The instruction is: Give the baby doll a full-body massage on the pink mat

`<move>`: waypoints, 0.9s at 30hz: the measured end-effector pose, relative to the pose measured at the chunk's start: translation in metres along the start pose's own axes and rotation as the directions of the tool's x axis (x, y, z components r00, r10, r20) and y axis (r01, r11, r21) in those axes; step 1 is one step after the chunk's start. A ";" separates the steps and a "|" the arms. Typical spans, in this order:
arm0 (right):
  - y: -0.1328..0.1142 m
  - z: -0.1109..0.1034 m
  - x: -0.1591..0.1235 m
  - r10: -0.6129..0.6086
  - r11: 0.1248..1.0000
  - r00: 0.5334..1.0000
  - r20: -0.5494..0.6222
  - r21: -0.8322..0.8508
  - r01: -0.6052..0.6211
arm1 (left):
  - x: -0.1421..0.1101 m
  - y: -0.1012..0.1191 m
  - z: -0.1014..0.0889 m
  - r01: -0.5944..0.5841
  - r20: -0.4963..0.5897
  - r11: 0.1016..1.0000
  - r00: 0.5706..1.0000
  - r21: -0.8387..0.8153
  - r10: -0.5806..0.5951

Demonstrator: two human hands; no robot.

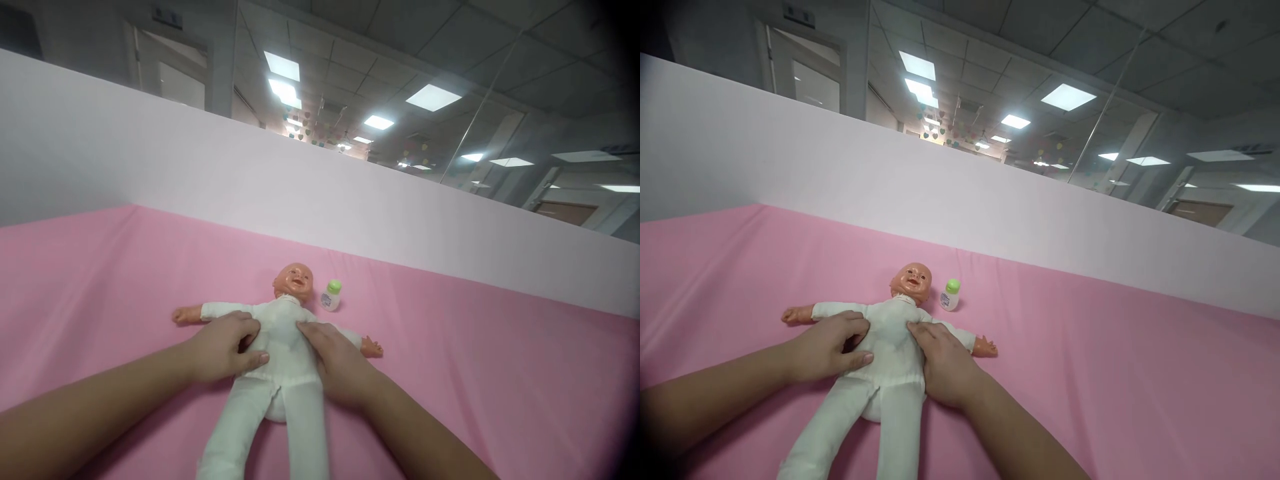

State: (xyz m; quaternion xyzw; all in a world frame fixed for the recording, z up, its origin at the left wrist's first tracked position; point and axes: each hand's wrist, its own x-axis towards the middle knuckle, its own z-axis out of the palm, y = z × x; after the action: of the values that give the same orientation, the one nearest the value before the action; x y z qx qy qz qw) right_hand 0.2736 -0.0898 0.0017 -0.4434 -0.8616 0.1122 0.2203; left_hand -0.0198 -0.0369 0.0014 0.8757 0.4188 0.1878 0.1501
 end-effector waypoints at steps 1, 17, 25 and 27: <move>-0.003 -0.001 -0.003 0.000 1.000 0.999 0.048 -0.015 0.000 | 0.001 0.000 0.000 0.005 -0.013 1.000 1.000 0.006 -0.005; -0.060 0.017 -0.013 -0.640 0.765 0.768 0.014 -0.087 0.638 | 0.004 -0.039 0.023 0.144 -0.102 0.986 0.986 0.082 -0.136; -0.016 0.023 -0.005 -0.325 0.901 0.767 -0.553 0.066 0.430 | -0.004 -0.019 0.006 0.017 -0.087 0.986 0.996 0.168 -0.002; -0.006 0.020 -0.004 -0.174 0.953 0.785 -0.594 0.098 0.286 | -0.005 -0.012 0.001 -0.059 -0.097 0.980 0.992 0.188 0.079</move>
State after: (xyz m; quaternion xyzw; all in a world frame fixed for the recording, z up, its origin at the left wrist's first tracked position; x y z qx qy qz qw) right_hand 0.2614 -0.0965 -0.0143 -0.3255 -0.7871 0.0226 0.5235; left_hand -0.0301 -0.0341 -0.0059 0.8889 0.4111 0.1984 0.0395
